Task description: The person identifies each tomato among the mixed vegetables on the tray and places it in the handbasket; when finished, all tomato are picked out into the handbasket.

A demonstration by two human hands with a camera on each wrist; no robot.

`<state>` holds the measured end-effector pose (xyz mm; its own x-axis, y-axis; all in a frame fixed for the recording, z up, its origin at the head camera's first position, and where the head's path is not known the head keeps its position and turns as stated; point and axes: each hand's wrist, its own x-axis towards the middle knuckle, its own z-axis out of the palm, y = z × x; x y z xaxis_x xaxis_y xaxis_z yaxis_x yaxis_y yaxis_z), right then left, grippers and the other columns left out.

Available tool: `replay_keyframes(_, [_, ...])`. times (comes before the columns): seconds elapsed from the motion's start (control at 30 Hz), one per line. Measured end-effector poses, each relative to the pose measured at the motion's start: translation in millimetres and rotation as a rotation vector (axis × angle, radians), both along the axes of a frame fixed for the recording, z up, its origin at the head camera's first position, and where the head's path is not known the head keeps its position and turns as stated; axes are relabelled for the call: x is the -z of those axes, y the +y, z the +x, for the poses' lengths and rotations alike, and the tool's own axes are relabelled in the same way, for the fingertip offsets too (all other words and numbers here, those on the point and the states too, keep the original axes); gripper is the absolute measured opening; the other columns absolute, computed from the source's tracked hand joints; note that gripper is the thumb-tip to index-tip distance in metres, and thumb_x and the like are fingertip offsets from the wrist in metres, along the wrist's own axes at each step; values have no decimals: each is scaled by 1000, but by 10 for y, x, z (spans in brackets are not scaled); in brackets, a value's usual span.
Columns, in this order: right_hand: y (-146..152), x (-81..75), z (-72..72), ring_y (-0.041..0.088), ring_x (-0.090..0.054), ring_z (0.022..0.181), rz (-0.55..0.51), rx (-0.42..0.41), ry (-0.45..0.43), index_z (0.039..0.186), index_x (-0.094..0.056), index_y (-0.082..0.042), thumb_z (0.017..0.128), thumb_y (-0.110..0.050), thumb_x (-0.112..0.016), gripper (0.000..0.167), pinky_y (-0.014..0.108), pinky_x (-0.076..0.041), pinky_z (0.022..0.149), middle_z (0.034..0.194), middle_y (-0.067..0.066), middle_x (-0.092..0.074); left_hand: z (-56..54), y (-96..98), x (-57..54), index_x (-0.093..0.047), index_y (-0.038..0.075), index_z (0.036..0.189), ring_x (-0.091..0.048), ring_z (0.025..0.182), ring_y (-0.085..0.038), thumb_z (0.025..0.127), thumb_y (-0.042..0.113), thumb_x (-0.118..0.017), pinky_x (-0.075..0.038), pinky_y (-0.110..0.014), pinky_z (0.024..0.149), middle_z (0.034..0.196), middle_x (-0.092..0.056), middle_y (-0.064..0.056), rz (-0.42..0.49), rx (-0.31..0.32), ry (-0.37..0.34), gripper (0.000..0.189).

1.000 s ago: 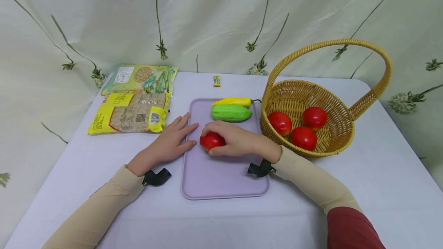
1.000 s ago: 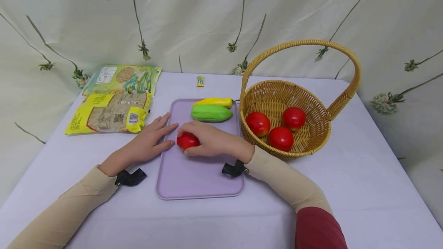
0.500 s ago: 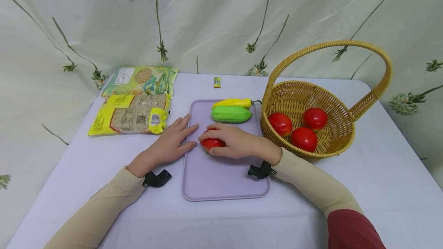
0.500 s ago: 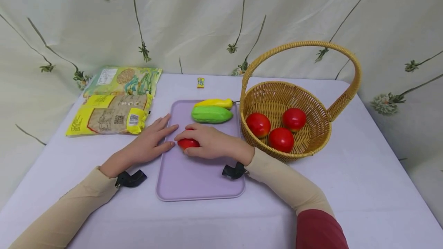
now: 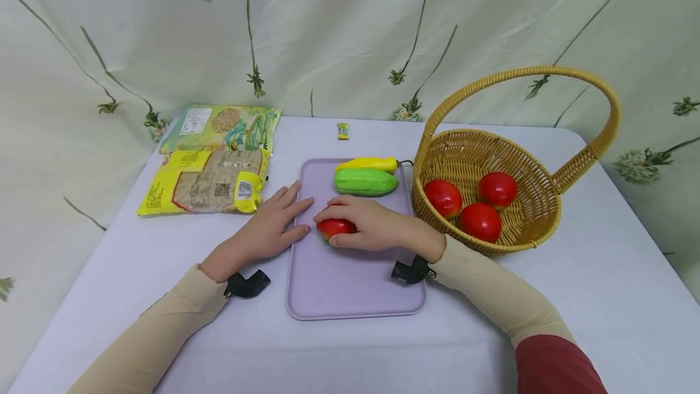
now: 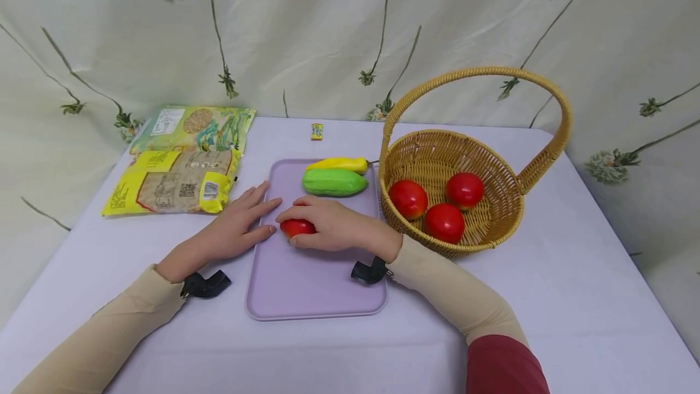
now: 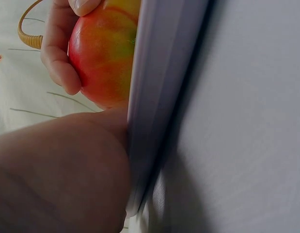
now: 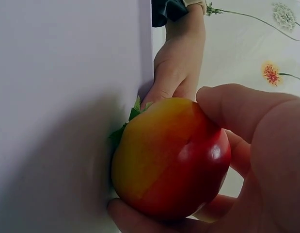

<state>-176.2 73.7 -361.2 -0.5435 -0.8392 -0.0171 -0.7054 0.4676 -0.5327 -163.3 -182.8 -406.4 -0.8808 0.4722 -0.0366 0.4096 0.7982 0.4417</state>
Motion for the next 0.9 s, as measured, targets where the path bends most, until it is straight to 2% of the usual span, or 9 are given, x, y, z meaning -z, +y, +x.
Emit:
replay_keyframes(0.63, [15,17,-15,25,-58,124,-6,-3,14,141,-60,-17,98,-26,-66,45,41,-52,103,142,12,-57,26,9,-49,-46,8,153,-15,154,-55,101,31,-58,-20,-71,121,170,-16,-24,13,7,17,58])
replay_keyframes(0.9, [24,3,-29,27,-57,126,-14,-8,-14,141,-60,-16,97,-26,-67,46,43,-50,107,144,14,-56,27,19,-42,-46,8,153,-15,154,-55,101,31,-57,-20,-71,121,170,-16,-24,18,8,16,58])
